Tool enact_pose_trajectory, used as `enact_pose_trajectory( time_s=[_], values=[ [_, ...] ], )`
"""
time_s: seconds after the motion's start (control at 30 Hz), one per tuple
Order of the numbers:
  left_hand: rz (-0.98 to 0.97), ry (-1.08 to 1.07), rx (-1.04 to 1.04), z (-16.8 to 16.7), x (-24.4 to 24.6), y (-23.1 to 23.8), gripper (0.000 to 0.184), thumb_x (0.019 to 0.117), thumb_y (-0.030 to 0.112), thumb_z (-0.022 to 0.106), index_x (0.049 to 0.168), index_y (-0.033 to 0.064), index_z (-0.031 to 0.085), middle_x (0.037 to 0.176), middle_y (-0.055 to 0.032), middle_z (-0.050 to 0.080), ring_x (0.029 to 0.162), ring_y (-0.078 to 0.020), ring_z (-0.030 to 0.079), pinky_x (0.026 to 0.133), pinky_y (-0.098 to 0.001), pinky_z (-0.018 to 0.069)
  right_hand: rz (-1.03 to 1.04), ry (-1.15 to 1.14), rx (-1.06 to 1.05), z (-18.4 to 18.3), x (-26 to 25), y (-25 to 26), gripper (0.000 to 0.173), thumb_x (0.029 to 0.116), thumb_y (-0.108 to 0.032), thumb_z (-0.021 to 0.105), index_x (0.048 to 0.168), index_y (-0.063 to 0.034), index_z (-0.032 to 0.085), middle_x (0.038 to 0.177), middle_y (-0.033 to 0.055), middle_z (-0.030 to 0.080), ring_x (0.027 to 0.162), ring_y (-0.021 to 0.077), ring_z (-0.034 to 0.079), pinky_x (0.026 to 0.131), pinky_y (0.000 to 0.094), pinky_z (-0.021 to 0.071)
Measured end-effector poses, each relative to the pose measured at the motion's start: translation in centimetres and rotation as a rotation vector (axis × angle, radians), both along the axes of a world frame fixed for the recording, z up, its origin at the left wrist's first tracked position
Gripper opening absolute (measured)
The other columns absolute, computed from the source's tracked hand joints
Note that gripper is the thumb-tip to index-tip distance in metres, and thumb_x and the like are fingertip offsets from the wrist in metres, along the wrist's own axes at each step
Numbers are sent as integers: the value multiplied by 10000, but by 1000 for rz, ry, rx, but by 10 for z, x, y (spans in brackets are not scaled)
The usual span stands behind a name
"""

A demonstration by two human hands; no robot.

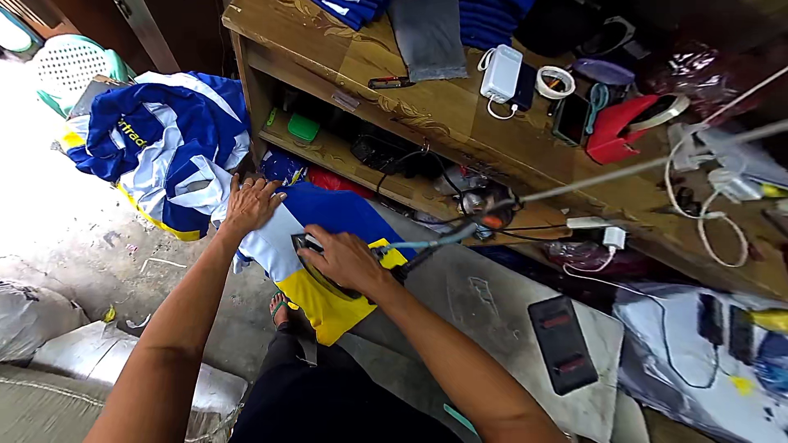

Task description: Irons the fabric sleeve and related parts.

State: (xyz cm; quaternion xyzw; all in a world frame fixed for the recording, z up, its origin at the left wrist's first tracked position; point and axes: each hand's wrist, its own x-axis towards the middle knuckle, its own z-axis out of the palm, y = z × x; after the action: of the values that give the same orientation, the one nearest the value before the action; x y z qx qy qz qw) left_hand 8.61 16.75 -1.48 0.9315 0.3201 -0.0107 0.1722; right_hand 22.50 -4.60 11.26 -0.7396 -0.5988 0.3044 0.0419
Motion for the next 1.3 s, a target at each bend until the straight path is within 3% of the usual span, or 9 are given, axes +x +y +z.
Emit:
enact_pose_trajectory(
  time_s=[0.2, 0.3, 0.43, 0.73, 0.87, 1.0, 1.1, 1.17, 1.3],
  values=[
    [7, 11, 31, -2, -2, 0, 634, 1067, 611, 216, 1431, 241, 580, 1302, -151, 660, 1292, -408, 567, 1173, -730, 186, -1, 22, -110, 0, -1, -54, 518, 1026, -544, 505, 1426, -219, 549, 981, 152, 725, 893, 372, 714, 761, 583, 557],
    [10, -8, 25, -1, -3, -3, 616, 1070, 600, 246, 1427, 230, 586, 1305, -148, 659, 1284, -404, 570, 1164, -727, 205, 14, -8, -107, -3, 4, -121, 442, 969, -346, 649, 1390, -236, 573, 943, 138, 731, 837, 364, 721, 711, 575, 567],
    [10, -47, 29, 3, -4, -8, 584, 1078, 565, 278, 1424, 218, 596, 1293, -155, 660, 1242, -408, 585, 1143, -720, 238, -67, -54, -65, -3, 12, -172, 512, 887, -169, 696, 1385, -236, 601, 905, 142, 736, 797, 370, 728, 675, 571, 574],
    [7, 3, 41, -3, 0, -2, 622, 1063, 587, 231, 1393, 220, 609, 1298, -135, 658, 1261, -386, 574, 1151, -695, 231, -372, -51, -163, 9, 31, -77, 557, 972, -219, 600, 1510, -278, 471, 1014, 166, 730, 922, 384, 711, 782, 577, 555],
    [12, 43, 27, 0, 1, -1, 634, 1058, 598, 234, 1381, 207, 615, 1297, -137, 656, 1270, -382, 569, 1162, -680, 226, -580, -50, -128, -2, 75, -106, 537, 952, -230, 647, 1474, -259, 524, 1108, 174, 729, 1006, 379, 709, 852, 595, 551],
    [91, 130, -41, 12, 11, -3, 618, 1053, 599, 311, 1336, 161, 640, 1310, -165, 652, 1310, -407, 541, 1173, -705, 171, -679, -68, -155, -3, 95, -150, 537, 941, -242, 662, 1461, -254, 531, 1077, 167, 731, 956, 365, 715, 824, 575, 557],
    [141, 54, -25, 16, 38, -19, 629, 1042, 583, 396, 1330, 88, 657, 1370, -230, 607, 1359, -457, 488, 1162, -747, 153, -669, -53, -162, -1, 94, -141, 537, 951, -263, 649, 1473, -268, 521, 1077, 159, 733, 958, 360, 717, 828, 565, 558],
    [70, -53, -16, 17, 68, -35, 573, 1052, 539, 417, 1381, 125, 637, 1415, -205, 588, 1384, -437, 474, 1167, -749, 156, -630, -35, -159, 0, 92, -121, 541, 959, -263, 642, 1483, -281, 511, 1083, 160, 733, 972, 365, 715, 836, 569, 559],
    [62, -210, -105, 36, 149, -49, 492, 1048, 452, 507, 1380, 112, 637, 1376, -197, 611, 1319, -404, 536, 1125, -648, 343, -550, -15, -181, -1, 97, -94, 546, 958, -251, 641, 1481, -288, 489, 1060, 169, 726, 969, 392, 707, 812, 595, 554]
  ],
)
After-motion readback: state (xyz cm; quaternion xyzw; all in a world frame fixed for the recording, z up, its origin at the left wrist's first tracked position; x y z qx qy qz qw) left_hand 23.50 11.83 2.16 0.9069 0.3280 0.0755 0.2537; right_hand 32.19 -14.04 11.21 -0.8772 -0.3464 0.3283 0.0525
